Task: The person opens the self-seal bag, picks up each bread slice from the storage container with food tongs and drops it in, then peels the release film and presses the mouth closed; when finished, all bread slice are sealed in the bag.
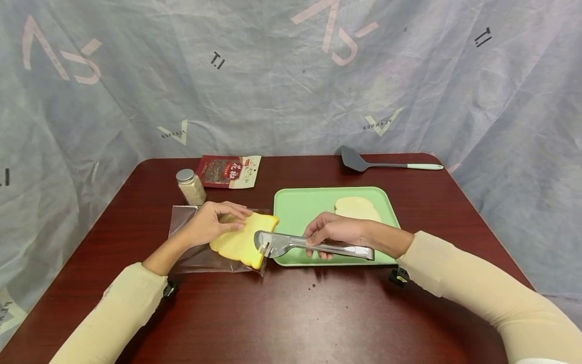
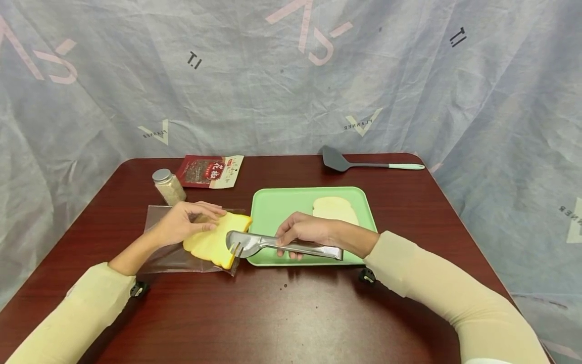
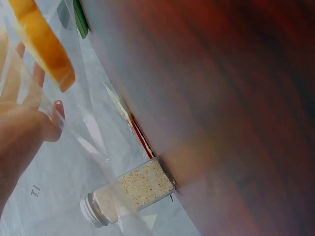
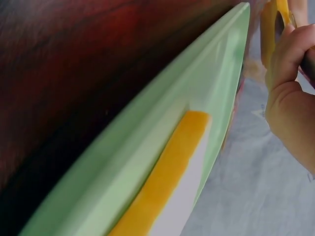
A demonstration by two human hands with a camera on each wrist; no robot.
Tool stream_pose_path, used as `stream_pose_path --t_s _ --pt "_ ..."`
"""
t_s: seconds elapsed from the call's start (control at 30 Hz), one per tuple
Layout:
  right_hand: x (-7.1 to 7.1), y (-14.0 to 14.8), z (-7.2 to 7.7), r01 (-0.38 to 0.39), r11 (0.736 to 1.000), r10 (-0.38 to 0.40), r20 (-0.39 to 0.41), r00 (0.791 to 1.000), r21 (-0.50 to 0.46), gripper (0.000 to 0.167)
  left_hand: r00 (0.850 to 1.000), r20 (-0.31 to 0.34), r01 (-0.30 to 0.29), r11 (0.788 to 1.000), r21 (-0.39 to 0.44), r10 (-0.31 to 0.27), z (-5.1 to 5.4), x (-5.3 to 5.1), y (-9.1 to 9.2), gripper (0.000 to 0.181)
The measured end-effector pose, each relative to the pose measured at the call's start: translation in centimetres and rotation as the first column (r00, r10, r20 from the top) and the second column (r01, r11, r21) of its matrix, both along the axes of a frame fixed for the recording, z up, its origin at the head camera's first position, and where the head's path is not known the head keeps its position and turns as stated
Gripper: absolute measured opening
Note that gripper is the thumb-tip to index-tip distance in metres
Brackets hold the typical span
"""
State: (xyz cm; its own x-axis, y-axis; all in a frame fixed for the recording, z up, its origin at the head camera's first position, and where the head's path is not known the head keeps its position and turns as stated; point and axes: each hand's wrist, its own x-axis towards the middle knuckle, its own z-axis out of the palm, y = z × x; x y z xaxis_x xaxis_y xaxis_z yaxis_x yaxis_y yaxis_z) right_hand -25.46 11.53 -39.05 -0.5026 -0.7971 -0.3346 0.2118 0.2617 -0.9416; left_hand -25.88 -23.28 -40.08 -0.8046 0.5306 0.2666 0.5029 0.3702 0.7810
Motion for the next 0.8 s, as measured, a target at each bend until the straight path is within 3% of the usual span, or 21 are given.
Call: stream_pose_path --t_s 0.3,0.53,0.8 --pt "0.07 -0.35 -0.04 -0.004 1.0 0.004 0.001 1.0 0.001 0.036 0.998 -0.023 0.063 0.998 0.001 -0.063 -0.22 0.02 -0.55 0.014" --pt "0.2 -0.35 -0.13 0.008 1.0 -0.008 0.0 1.0 -0.009 0.036 0.999 -0.032 0.003 1.0 -0.031 -0.004 -0.28 0.05 -0.08 0.01" --pt "0.33 -0.17 -0.43 -0.005 1.0 0.005 -0.013 1.0 0.007 0.032 0.999 -0.047 -0.003 1.0 -0.011 0.003 -0.5 -0.06 0.41 0.007"
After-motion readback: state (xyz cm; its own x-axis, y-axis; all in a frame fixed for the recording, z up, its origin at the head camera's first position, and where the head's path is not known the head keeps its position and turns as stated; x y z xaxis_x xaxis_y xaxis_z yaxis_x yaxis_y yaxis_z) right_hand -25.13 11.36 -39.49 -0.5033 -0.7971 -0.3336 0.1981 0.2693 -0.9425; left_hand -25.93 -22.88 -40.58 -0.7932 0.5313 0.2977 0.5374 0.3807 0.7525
